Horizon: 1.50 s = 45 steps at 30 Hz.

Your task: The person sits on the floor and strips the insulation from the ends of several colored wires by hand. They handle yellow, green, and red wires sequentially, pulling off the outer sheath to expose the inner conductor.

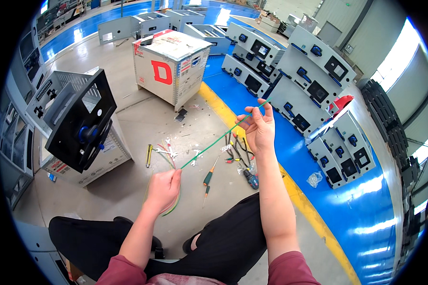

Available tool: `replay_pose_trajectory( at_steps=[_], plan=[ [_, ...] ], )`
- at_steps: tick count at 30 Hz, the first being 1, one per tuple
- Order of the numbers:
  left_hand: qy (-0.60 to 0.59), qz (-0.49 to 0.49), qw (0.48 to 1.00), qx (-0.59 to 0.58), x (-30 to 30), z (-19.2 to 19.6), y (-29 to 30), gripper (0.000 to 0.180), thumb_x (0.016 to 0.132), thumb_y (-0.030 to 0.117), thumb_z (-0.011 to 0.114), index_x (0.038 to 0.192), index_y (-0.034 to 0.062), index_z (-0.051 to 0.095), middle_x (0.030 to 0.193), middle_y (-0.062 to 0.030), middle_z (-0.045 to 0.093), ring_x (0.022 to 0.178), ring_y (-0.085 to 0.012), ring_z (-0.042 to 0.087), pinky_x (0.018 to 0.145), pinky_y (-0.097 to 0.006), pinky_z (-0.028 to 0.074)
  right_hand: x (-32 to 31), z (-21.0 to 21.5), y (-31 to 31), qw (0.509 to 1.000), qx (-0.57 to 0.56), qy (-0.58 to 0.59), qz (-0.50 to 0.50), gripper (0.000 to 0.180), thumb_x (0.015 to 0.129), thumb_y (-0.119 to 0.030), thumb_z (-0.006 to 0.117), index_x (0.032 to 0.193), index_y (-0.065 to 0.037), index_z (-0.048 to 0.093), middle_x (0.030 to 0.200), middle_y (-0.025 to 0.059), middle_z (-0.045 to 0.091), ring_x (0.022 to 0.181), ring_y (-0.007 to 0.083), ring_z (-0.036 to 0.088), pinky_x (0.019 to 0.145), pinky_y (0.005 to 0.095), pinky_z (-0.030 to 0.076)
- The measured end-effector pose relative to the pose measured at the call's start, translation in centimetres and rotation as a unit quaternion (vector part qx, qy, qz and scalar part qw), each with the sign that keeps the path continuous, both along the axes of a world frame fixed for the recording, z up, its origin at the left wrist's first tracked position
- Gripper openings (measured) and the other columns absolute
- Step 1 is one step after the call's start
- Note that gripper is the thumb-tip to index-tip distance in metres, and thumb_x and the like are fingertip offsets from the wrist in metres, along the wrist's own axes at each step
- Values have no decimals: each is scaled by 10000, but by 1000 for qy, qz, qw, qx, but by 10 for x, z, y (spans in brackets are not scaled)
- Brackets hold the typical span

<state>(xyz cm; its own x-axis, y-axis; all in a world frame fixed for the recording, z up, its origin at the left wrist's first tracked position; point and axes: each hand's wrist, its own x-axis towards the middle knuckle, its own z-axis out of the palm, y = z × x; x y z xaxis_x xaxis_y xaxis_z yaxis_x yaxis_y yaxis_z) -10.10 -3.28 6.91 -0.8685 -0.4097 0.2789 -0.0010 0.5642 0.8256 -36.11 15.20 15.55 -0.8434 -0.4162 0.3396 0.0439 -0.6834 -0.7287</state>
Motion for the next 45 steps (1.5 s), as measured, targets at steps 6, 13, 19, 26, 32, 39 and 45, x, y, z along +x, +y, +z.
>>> replay_pose_trajectory(
  at_steps=[6, 13, 19, 26, 32, 39, 45],
  plan=[
    [-10, -43, 997, 57, -1, 3, 4, 393, 1030, 220, 546, 748, -53, 542, 590, -226, 477, 472, -342, 442, 507, -422, 369, -14, 2, 16, 999, -40, 24, -7, 246, 1037, -162, 586, 1264, -118, 501, 1025, 126, 711, 849, 306, 749, 747, 480, 641],
    [-6, -37, 997, 68, 0, 8, 2, 393, 1032, 223, 543, 750, -52, 541, 591, -226, 466, 484, -364, 432, 507, -431, 364, -16, 3, 22, 999, -41, 2, 1, 185, 1054, -240, 566, 1187, -112, 552, 970, 120, 720, 821, 310, 750, 716, 472, 633],
    [-23, -52, 998, 40, -1, -4, 2, 405, 1036, 251, 543, 755, -40, 549, 609, -228, 477, 510, -391, 446, 511, -436, 366, -23, -3, 23, 999, -37, -9, -35, 163, 1053, -239, 571, 1124, -98, 611, 960, 93, 717, 833, 280, 740, 740, 436, 619],
    [-13, -34, 999, 36, -2, -17, -2, 398, 1035, 247, 554, 756, -37, 554, 602, -226, 478, 498, -377, 460, 508, -432, 362, -21, -6, 16, 997, -19, 12, -76, 140, 1041, -227, 597, 1091, -106, 648, 956, 70, 712, 847, 238, 724, 761, 414, 614],
    [2, -12, 999, 47, -3, -11, -5, 394, 1030, 237, 559, 741, -32, 562, 604, -229, 498, 495, -377, 494, 506, -435, 381, -25, -3, 31, 999, 14, -20, -29, 215, 1053, -243, 571, 1044, -43, 651, 930, 133, 736, 801, 279, 743, 746, 432, 616],
    [-15, -31, 999, 26, -1, -8, -7, 390, 1029, 239, 555, 752, -35, 572, 619, -233, 514, 505, -383, 501, 518, -438, 389, -27, -8, 23, 998, 44, -33, -18, 227, 1046, -249, 588, 1089, -33, 644, 955, 123, 740, 830, 278, 748, 730, 425, 620],
    [-25, -42, 997, 55, -2, -7, -4, 397, 1032, 253, 550, 763, -39, 574, 606, -223, 494, 501, -375, 469, 519, -435, 379, -23, -8, 16, 989, 143, 25, -19, 243, 1039, -222, 604, 1116, 7, 634, 950, 144, 734, 847, 284, 750, 703, 392, 624]
  ],
)
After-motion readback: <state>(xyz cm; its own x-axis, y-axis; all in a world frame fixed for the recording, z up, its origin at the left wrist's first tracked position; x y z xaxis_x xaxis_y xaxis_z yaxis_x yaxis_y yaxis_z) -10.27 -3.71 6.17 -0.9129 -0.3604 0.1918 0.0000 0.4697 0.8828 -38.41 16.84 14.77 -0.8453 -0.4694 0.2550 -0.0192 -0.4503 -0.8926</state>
